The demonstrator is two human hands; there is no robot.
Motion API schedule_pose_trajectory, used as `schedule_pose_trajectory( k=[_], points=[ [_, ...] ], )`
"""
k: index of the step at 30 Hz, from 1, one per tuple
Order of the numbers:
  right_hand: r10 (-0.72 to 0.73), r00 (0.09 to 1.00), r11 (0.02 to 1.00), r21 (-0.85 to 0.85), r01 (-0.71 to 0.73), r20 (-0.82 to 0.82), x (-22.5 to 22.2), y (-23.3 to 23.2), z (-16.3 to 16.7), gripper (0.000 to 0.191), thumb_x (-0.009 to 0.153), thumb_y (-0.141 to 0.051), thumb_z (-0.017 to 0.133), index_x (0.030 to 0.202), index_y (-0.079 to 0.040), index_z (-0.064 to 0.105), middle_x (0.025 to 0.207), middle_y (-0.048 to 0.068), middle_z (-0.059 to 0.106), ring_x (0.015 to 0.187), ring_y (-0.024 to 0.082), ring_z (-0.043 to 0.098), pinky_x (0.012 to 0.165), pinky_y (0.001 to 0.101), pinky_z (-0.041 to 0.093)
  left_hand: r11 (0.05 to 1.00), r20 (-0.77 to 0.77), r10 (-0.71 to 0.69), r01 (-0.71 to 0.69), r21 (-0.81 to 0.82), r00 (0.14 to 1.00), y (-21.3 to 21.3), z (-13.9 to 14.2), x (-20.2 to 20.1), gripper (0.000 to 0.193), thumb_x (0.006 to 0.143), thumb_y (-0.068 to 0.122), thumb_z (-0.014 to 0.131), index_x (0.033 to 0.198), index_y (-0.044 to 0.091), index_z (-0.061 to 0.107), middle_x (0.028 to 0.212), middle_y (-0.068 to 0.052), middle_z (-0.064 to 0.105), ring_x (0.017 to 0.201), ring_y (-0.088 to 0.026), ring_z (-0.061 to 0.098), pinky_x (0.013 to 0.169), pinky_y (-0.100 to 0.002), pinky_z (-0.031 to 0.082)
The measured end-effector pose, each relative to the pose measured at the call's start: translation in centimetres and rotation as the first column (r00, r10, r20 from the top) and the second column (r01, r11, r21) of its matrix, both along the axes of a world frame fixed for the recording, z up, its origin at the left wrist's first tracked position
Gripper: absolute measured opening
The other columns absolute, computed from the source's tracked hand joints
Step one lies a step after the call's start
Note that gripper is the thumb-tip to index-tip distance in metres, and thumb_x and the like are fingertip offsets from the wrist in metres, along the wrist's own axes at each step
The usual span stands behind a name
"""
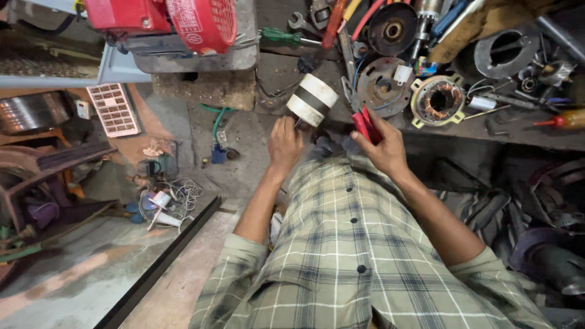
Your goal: The person uses pliers to pull and adjust wires on a white cylindrical electrical component. They wipe their face with a cloth and continue manipulating the wires and the component on a cluttered workbench.
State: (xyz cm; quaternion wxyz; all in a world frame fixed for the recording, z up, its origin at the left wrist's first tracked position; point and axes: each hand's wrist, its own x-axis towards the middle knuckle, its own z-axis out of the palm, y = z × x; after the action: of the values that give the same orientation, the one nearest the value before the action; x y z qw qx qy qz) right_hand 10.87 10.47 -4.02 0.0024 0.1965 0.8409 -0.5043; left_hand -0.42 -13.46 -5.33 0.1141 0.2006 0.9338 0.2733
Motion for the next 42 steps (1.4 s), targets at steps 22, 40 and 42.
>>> schedule_pose_trajectory(
  k=[22,40,42],
  points=[
    [-0.053,0.996,0.996,0.064,0.058,-0.07,0.7,-0.6,2.6,0.072,0.088,-0.026,0.085,0.149,-0.002,0.056,0.115,0.02,0.071,0.099,0.027,0.07,0.09,0.0364,0.054,0.779,0.71,0.288,-0.588,0.216,0.643,3.4,1.4,-0.7,0.079,0.079,0.056,0.073,0.132,0.004,0.046,0.099,-0.016,0.07,0.07,-0.025,0.07,0.058,-0.04,0.056],
    [-0.047,0.989,0.995,0.082,0.059,-0.142,-1.0,-0.4,1.8,0.069,0.097,-0.028,0.079,0.154,-0.003,0.051,0.111,0.019,0.07,0.094,0.027,0.067,0.087,0.0358,0.054,0.751,0.473,0.243,-0.472,0.462,0.847,-1.1,-0.7,-1.9,0.027,0.106,0.026,0.061,0.11,0.0,0.067,0.077,-0.002,0.062,0.065,-0.008,0.059,0.059,-0.026,0.049],
    [-0.158,0.941,0.986,0.0,0.166,-0.299,-1.0,-0.9,1.8,0.068,0.104,-0.027,0.074,0.16,-0.004,0.044,0.117,0.018,0.068,0.098,0.027,0.066,0.091,0.0336,0.054,0.719,0.46,0.223,-0.464,0.518,0.86,-1.1,-0.9,-1.7,0.026,0.106,0.025,0.062,0.111,0.0,0.067,0.078,-0.003,0.062,0.066,-0.008,0.058,0.059,-0.026,0.048]
  ],
)
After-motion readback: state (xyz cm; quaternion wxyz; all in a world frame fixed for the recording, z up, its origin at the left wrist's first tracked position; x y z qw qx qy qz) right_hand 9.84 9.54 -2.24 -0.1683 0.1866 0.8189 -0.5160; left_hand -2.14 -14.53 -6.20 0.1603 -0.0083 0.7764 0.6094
